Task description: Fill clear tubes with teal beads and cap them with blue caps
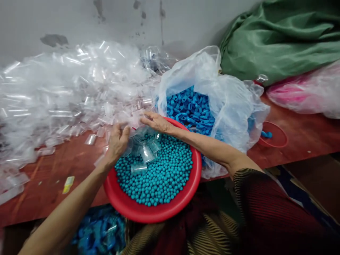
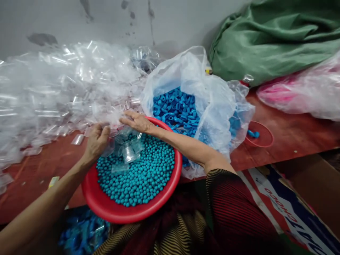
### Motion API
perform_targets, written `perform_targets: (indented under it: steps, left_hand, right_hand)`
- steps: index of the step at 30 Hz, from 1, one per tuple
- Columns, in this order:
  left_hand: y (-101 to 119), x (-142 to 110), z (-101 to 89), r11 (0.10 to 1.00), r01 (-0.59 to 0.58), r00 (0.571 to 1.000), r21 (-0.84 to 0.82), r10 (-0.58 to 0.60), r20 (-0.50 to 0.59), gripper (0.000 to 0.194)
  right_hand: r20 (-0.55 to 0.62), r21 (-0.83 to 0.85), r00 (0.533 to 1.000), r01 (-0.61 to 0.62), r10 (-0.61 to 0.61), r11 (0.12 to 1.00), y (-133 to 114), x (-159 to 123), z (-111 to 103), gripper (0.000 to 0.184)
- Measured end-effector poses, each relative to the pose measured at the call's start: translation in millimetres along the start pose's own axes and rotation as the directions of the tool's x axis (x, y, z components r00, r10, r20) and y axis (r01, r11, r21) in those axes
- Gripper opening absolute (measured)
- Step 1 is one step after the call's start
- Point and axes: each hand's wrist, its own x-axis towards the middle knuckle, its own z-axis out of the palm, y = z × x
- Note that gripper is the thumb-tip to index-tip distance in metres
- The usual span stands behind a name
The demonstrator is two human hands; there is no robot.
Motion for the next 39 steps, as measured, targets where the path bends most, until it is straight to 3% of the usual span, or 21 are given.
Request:
perform_targets:
  steps: [4,8,13,15,17,20,22,23,26,27,30,33,36,39]
  left_hand:
    - [1.9,-7.7,-6.1,0.987,0.010,0.999,0.159,-0.015,0.029,0.040]
    - [3.0,-10.9,-2.1,0.988,-0.002,0.998,0.152,-0.007,0.065,0.042]
    - [17.0,-28.1,3.1,0.986,0.007,0.993,0.169,0.013,-0.114,0.052]
    - [26.9,-40.8,0.6,0.962,-0.033,0.975,0.271,0.090,-0.201,0.047]
    - [36.5,-54.7,-2.8,0.936,-0.055,0.959,0.349,0.148,-0.244,0.041]
    - [45.0,-71.9,-4.9,0.933,-0.052,0.977,0.356,0.121,-0.176,0.032]
    - [45.1,-78.2,-4.0,0.945,-0.015,0.990,0.328,0.061,-0.130,0.030]
    - [43.5,-79.8,-3.2,0.949,0.009,0.994,0.315,0.028,-0.110,0.031]
    - [35.3,-81.7,-0.8,0.955,0.011,1.000,0.295,-0.009,-0.008,0.032]
    - [32.3,-81.8,-0.2,0.955,-0.022,0.999,0.296,0.014,0.030,0.033]
    - [26.1,-80.7,1.7,0.926,-0.179,0.984,0.332,0.160,0.083,0.039]
    - [27.4,-76.2,3.2,0.879,-0.307,0.952,0.365,0.280,0.125,0.050]
    - [33.8,-70.9,3.5,0.893,-0.291,0.955,0.345,0.245,0.169,0.042]
    - [39.7,-69.4,4.7,0.953,-0.185,0.958,0.241,0.120,0.260,0.030]
  right_hand:
    - [0.126,-0.198,0.990,0.084,-0.059,0.977,-7.1,-0.7,-4.9,0.035]
    - [0.134,-0.277,0.988,0.111,-0.076,0.954,-7.6,-1.4,-2.6,0.038]
    - [0.020,-0.388,0.995,0.100,-0.100,0.916,-13.1,-16.4,-7.2,0.045]
    - [-0.065,-0.497,0.985,0.105,-0.158,0.861,-23.7,-32.4,-11.9,0.039]
    - [-0.063,-0.612,0.973,0.139,-0.223,0.778,-37.1,-53.3,-12.9,0.031]
    - [0.180,-0.709,0.959,0.281,-0.218,0.647,-52.0,-85.7,0.4,0.028]
    - [0.303,-0.748,0.934,0.355,-0.187,0.561,-54.2,-100.6,17.7,0.042]
    - [0.328,-0.768,0.928,0.371,-0.177,0.523,-53.1,-104.6,26.9,0.046]
    - [0.345,-0.810,0.925,0.378,-0.156,0.449,-46.4,-103.4,46.2,0.025]
    - [0.332,-0.820,0.931,0.365,-0.153,0.441,-44.7,-100.2,48.0,0.025]
    - [0.280,-0.824,0.946,0.325,-0.166,0.463,-45.0,-91.5,40.8,0.033]
    - [0.263,-0.722,0.943,0.331,-0.201,0.608,-50.0,-90.1,27.5,0.026]
    - [0.270,-0.484,0.926,0.368,-0.264,0.794,-51.4,-92.3,19.5,0.020]
    - [0.220,-0.291,0.939,0.322,-0.265,0.901,-47.8,-93.1,15.1,0.013]
